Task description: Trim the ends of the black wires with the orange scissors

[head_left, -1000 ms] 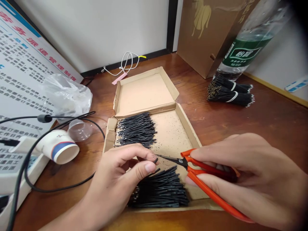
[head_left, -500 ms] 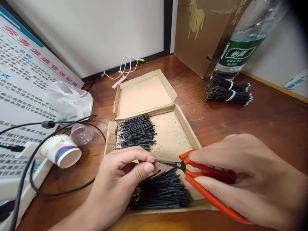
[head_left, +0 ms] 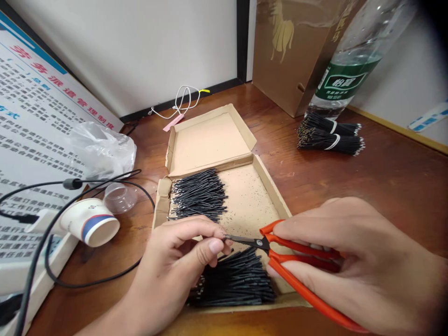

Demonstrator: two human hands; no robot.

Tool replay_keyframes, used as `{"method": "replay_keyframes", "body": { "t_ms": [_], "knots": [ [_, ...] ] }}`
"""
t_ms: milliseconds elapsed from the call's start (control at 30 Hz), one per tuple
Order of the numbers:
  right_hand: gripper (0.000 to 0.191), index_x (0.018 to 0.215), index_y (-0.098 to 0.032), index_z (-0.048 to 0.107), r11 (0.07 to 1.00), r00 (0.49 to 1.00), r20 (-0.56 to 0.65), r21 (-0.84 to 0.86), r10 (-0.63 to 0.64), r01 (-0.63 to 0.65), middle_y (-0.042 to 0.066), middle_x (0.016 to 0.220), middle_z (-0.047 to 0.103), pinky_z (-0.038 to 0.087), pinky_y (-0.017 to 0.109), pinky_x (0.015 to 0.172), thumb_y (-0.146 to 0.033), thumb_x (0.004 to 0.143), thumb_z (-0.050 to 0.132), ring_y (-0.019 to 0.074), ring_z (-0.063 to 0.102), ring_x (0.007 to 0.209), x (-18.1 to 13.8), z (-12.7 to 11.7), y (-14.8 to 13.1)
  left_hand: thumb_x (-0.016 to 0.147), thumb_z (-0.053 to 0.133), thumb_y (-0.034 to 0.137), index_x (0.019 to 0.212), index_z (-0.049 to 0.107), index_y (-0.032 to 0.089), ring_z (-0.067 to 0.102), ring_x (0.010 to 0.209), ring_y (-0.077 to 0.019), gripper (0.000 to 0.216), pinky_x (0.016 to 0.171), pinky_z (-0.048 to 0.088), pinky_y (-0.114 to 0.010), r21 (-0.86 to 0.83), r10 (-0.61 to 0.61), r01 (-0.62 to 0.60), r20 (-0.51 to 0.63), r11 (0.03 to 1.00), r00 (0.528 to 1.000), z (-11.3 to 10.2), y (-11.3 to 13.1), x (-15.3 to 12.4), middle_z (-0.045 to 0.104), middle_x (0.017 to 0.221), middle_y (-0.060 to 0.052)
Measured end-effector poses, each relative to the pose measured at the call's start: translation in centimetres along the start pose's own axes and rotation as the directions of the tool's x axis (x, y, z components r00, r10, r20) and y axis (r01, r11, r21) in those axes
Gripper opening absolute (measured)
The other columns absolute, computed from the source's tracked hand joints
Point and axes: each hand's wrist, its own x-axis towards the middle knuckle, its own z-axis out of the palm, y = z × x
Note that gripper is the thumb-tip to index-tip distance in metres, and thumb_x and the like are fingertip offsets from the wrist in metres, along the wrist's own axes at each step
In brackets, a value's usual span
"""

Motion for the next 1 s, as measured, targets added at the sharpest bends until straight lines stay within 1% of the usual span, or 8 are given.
{"method": "replay_keyframes", "body": {
  "t_ms": [133,233,333,600,767,833,933,1000],
  "knots": [
    [0.033,0.063,-0.021,0.037,1.000,1.000,0.008,0.019,-0.009,0.008,-0.007,0.057,0.022,0.019,0.026,0.044,-0.013,0.087,0.058,0.0094,0.016,0.050,0.21,0.00,-0.02,0.094,0.064,0.021,0.078,0.074,0.015,0.047,0.051,-0.0068,0.019,0.041,0.034,-0.015,-0.017,-0.008,0.008,-0.003,1.000,1.000,0.02,0.00,0.01,0.066,0.073,-0.002],
    [0.034,0.062,-0.021,0.037,1.000,1.000,-0.025,0.011,-0.009,0.009,-0.007,0.058,0.021,0.019,0.026,0.044,-0.014,0.087,0.059,0.0099,0.015,0.051,0.24,0.13,-0.05,0.094,0.065,0.021,0.080,0.074,0.016,0.045,0.049,-0.0058,0.018,0.041,0.034,-0.014,-0.059,0.002,-0.002,-0.008,0.998,1.000,0.00,-0.16,-0.07,0.064,0.070,-0.001],
    [0.030,0.064,-0.022,0.040,1.000,0.999,-0.033,-0.014,0.007,-0.007,-0.007,0.055,0.026,0.020,0.027,0.044,-0.016,0.086,0.060,0.0108,0.017,0.051,0.19,0.19,-0.10,0.094,0.064,0.021,0.081,0.074,0.015,0.044,0.046,-0.0051,0.017,0.040,0.033,-0.013,-0.076,0.007,-0.007,-0.003,0.997,1.000,-0.06,-0.27,-0.22,0.062,0.064,0.000],
    [0.033,0.064,-0.022,0.033,0.999,1.000,-0.010,0.041,-0.007,0.007,-0.007,0.056,0.022,0.020,0.026,0.043,-0.012,0.083,0.058,0.0097,0.016,0.049,0.34,0.10,-0.15,0.098,0.059,0.029,0.084,0.070,0.014,0.039,0.037,-0.0038,0.023,0.035,0.028,-0.012,-0.149,-0.034,0.043,0.060,0.988,0.998,0.13,-0.45,-0.18,0.060,0.054,0.001],
    [0.033,0.063,-0.022,0.034,0.999,0.999,-0.033,0.040,-0.014,0.015,-0.006,0.058,0.021,0.021,0.027,0.043,-0.012,0.086,0.055,0.0103,0.015,0.050,0.40,0.14,-0.09,0.097,0.058,0.032,0.084,0.067,0.015,0.046,0.041,-0.0079,0.024,0.039,0.039,-0.016,-0.139,-0.092,0.100,0.062,0.985,0.994,0.17,-0.21,-0.14,0.060,0.056,0.000],
    [0.032,0.063,-0.022,0.037,0.999,0.999,-0.038,0.031,-0.018,0.019,-0.006,0.057,0.021,0.020,0.027,0.043,-0.013,0.086,0.056,0.0106,0.014,0.051,0.33,0.16,-0.11,0.096,0.058,0.033,0.082,0.067,0.015,0.049,0.046,-0.0096,0.024,0.042,0.042,-0.017,-0.124,-0.105,0.111,0.052,0.986,0.993,0.16,-0.05,-0.19,0.058,0.058,0.000],
    [0.021,0.069,-0.022,0.048,1.000,0.999,-0.042,-0.022,0.000,-0.001,-0.007,0.055,0.030,0.021,0.028,0.044,-0.013,0.086,0.058,0.0110,0.019,0.050,0.17,0.20,-0.21,0.096,0.059,0.031,0.081,0.067,0.015,0.050,0.050,-0.0095,0.023,0.044,0.041,-0.017,-0.130,-0.097,0.101,0.042,0.986,0.994,0.20,0.09,-0.25,0.055,0.063,0.001],
    [0.020,0.071,-0.022,0.049,0.999,1.000,-0.026,-0.031,0.011,-0.012,-0.007,0.054,0.034,0.022,0.028,0.044,-0.014,0.086,0.059,0.0109,0.021,0.049,0.05,0.19,-0.30,0.095,0.059,0.029,0.080,0.066,0.015,0.050,0.051,-0.0088,0.022,0.043,0.040,-0.016,-0.144,-0.086,0.092,0.043,0.985,0.995,0.25,0.11,-0.26,0.055,0.067,0.001]
  ]
}}
